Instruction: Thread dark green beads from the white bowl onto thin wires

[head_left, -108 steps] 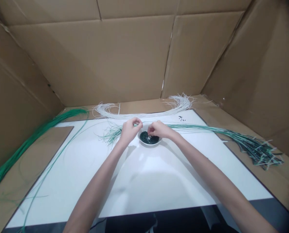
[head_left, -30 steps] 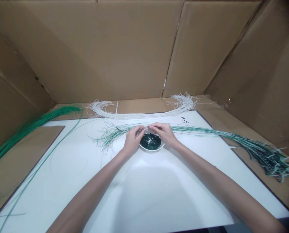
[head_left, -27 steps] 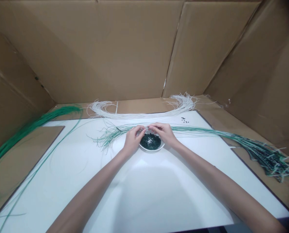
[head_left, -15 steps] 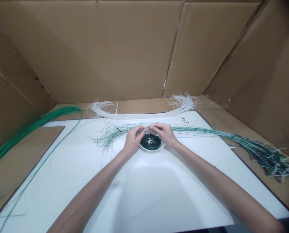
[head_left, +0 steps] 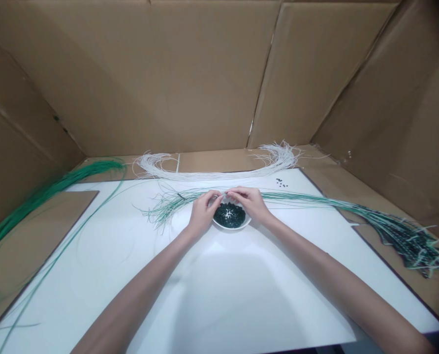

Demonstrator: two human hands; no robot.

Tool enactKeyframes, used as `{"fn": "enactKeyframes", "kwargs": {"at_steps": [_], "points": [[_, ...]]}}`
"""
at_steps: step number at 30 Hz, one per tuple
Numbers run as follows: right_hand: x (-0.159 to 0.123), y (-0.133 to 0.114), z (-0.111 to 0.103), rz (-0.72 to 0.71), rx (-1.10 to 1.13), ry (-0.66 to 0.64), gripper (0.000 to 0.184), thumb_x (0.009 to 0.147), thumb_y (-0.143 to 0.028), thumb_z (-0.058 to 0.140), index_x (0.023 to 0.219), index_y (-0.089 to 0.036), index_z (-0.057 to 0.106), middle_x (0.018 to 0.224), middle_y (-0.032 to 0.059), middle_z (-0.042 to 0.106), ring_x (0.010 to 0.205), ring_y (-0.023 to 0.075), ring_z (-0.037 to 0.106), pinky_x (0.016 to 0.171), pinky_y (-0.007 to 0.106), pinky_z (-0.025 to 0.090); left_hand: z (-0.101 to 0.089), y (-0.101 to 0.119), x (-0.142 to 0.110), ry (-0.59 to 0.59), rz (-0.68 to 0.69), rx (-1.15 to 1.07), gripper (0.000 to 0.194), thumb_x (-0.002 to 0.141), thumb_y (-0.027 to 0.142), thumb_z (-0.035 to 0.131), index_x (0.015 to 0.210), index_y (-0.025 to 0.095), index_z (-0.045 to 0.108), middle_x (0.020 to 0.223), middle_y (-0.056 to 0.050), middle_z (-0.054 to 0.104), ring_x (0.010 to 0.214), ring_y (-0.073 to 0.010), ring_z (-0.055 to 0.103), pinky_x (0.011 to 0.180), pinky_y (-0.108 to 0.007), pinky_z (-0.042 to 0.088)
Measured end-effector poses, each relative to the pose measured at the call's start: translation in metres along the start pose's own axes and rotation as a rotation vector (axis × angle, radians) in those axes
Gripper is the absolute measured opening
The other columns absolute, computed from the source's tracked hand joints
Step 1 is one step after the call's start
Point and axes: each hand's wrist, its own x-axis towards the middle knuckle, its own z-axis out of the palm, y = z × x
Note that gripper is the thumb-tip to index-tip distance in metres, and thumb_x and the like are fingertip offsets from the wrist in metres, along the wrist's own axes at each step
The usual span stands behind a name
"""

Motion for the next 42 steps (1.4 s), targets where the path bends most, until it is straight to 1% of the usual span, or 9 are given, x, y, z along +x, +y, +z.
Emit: {"fn": "enactKeyframes", "kwargs": {"at_steps": [7,17,26,33,42], "points": [[0.0003,0.0018,-0.0002,-0.016,-0.01,-0.015,0.022,0.071,-0.034,0.06,0.079,-0.015,0.069,0.075,0.0044,0.067,0.058,0.0113,0.055,0.057,0.024,0.046,0.0006,-0.0007,-0.0001,0.0,-0.009,0.002,0.017,0.082,0.031,0.047,0.083,0.019,0.058,0.076,0.0,0.061,0.068,-0.0131,0.054,0.069,-0.022,0.04],[0.0,0.0001,-0.0007,-0.009,-0.022,-0.008,0.026,0.071,-0.038,0.059,0.078,-0.015,0.07,0.076,0.0052,0.067,0.058,0.0119,0.055,0.057,0.024,0.046,-0.0001,0.0001,-0.0001,-0.01,-0.02,0.009,0.018,0.081,0.031,0.047,0.084,0.018,0.059,0.077,-0.001,0.062,0.069,-0.0138,0.055,0.069,-0.023,0.041],[-0.0006,0.001,-0.0009,-0.039,-0.049,-0.023,0.025,0.072,-0.036,0.06,0.079,-0.015,0.07,0.075,0.0049,0.067,0.058,0.0123,0.056,0.058,0.025,0.046,0.0003,0.001,-0.0004,-0.002,-0.015,-0.001,0.017,0.082,0.03,0.047,0.083,0.018,0.059,0.079,-0.001,0.062,0.066,-0.0119,0.054,0.069,-0.022,0.041],[-0.0021,-0.0039,-0.0017,-0.066,-0.133,-0.065,0.022,0.073,-0.036,0.059,0.076,-0.016,0.069,0.074,0.0047,0.068,0.069,0.0158,0.06,0.066,0.026,0.045,-0.0014,0.0031,-0.0002,-0.022,0.004,0.064,0.018,0.082,0.031,0.046,0.082,0.019,0.059,0.078,-0.001,0.063,0.072,-0.0145,0.053,0.068,-0.022,0.039],[-0.0003,-0.0044,-0.0027,-0.073,-0.188,-0.112,0.027,0.077,-0.039,0.052,0.072,-0.016,0.066,0.068,0.0027,0.064,0.064,0.0138,0.056,0.062,0.024,0.043,-0.0017,0.0025,-0.0006,-0.028,0.007,0.055,0.018,0.083,0.032,0.045,0.082,0.02,0.059,0.082,-0.001,0.064,0.074,-0.0152,0.053,0.07,-0.023,0.039]]}}
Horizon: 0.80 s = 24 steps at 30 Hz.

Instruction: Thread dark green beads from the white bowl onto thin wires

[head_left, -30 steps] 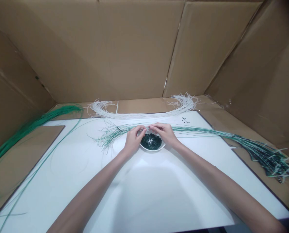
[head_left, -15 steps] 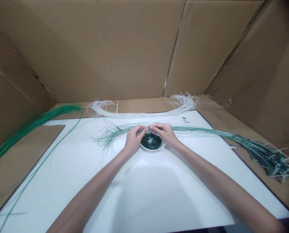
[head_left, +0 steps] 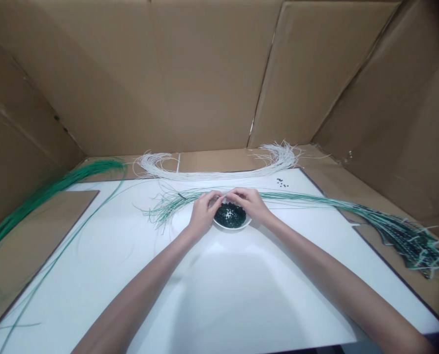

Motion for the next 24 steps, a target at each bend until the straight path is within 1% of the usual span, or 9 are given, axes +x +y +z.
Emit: {"fn": "enactKeyframes", "kwargs": {"at_steps": [8,14,18,24], "points": [[-0.0003,0.0,-0.0003,0.002,-0.021,-0.019,0.03,0.079,-0.041,0.049,0.068,-0.016,0.062,0.065,0.0013,0.061,0.063,0.013,0.054,0.061,0.023,0.041,0.0008,-0.0003,0.0,0.01,0.021,0.04,0.018,0.083,0.03,0.045,0.082,0.02,0.06,0.08,0.0,0.064,0.073,-0.0149,0.052,0.069,-0.023,0.039],[0.0001,-0.0031,-0.0002,-0.017,-0.003,0.003,0.024,0.077,-0.038,0.052,0.081,-0.017,0.063,0.077,0.0023,0.064,0.068,0.0137,0.056,0.065,0.024,0.042,0.0008,-0.0009,0.0,0.009,0.036,0.04,0.018,0.083,0.031,0.045,0.084,0.021,0.06,0.083,0.0,0.064,0.074,-0.0151,0.052,0.07,-0.024,0.039],[-0.0002,-0.0042,0.0001,-0.018,0.013,-0.005,0.026,0.077,-0.039,0.052,0.077,-0.017,0.064,0.076,0.0032,0.065,0.069,0.0148,0.057,0.065,0.025,0.043,0.0003,0.0,0.0001,0.001,0.01,0.04,0.019,0.083,0.032,0.045,0.084,0.021,0.06,0.083,-0.001,0.064,0.075,-0.0156,0.053,0.07,-0.024,0.039],[-0.0008,-0.0025,0.0006,-0.027,0.002,0.011,0.023,0.07,-0.036,0.061,0.08,-0.016,0.066,0.078,0.0052,0.067,0.068,0.0157,0.059,0.065,0.027,0.045,0.0005,0.0002,0.0,0.013,0.023,0.038,0.019,0.083,0.032,0.045,0.084,0.02,0.06,0.083,-0.001,0.064,0.076,-0.0155,0.053,0.071,-0.024,0.039]]}}
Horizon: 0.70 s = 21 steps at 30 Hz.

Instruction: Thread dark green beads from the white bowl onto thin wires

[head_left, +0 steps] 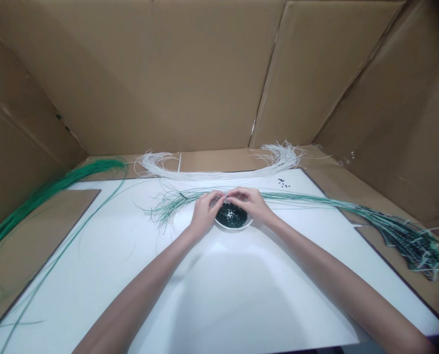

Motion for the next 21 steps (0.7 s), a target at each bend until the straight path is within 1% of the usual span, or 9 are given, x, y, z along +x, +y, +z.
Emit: {"fn": "enactKeyframes", "kwargs": {"at_steps": [5,11,21], "points": [[0.0002,0.0059,0.0018,0.007,0.013,0.042,0.022,0.071,-0.035,0.06,0.079,-0.016,0.066,0.077,0.0049,0.067,0.067,0.015,0.059,0.064,0.026,0.045,0.0009,-0.0012,-0.0002,0.013,0.004,0.0,0.018,0.083,0.031,0.045,0.083,0.02,0.06,0.081,-0.001,0.064,0.075,-0.0152,0.053,0.07,-0.023,0.039],[0.0,0.0063,0.0022,0.013,0.047,0.039,0.022,0.072,-0.035,0.06,0.08,-0.016,0.066,0.079,0.0053,0.067,0.07,0.0159,0.06,0.068,0.028,0.046,0.0007,-0.0013,-0.0005,0.0,0.007,-0.01,0.02,0.084,0.033,0.044,0.083,0.02,0.059,0.081,-0.001,0.063,0.074,-0.015,0.052,0.069,-0.024,0.039],[0.0003,0.0072,0.0019,-0.002,0.027,0.046,0.022,0.072,-0.035,0.06,0.081,-0.016,0.067,0.08,0.0055,0.067,0.071,0.0158,0.06,0.067,0.027,0.046,-0.0004,-0.0008,-0.0007,-0.002,0.017,0.02,0.019,0.084,0.032,0.045,0.082,0.02,0.059,0.083,0.0,0.064,0.074,-0.0146,0.052,0.069,-0.023,0.038]]}}
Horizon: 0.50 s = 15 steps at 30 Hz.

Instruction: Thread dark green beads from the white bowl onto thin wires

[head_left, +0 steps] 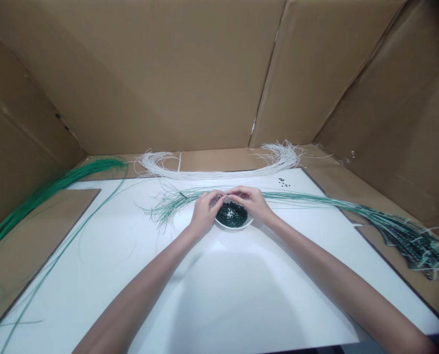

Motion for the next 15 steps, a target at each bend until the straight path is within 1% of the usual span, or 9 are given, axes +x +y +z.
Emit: {"fn": "enactKeyframes", "kwargs": {"at_steps": [7,12,15], "points": [[-0.0004,-0.0055,-0.0013,-0.056,-0.085,0.002,0.019,0.074,-0.032,0.059,0.079,-0.016,0.067,0.078,0.0045,0.068,0.066,0.014,0.059,0.062,0.024,0.045,-0.0008,0.0003,0.0008,-0.007,0.014,0.059,0.019,0.085,0.031,0.044,0.084,0.02,0.06,0.083,0.0,0.064,0.075,-0.0147,0.053,0.07,-0.023,0.039],[-0.0004,-0.0076,-0.0023,-0.121,-0.198,-0.008,0.015,0.076,-0.026,0.056,0.081,-0.017,0.067,0.078,0.0037,0.068,0.065,0.013,0.059,0.063,0.024,0.044,-0.0012,-0.0025,0.0021,-0.005,0.109,0.188,0.016,0.085,0.027,0.044,0.083,0.021,0.059,0.083,0.0,0.065,0.079,-0.0157,0.052,0.074,-0.026,0.038],[-0.0008,-0.0084,-0.0027,-0.161,-0.241,-0.021,0.013,0.077,-0.023,0.056,0.082,-0.018,0.067,0.079,0.0034,0.068,0.067,0.013,0.059,0.065,0.024,0.044,-0.0029,-0.0024,0.0031,-0.024,0.172,0.277,0.016,0.085,0.025,0.043,0.083,0.02,0.058,0.083,-0.001,0.065,0.077,-0.016,0.051,0.073,-0.027,0.038]]}}
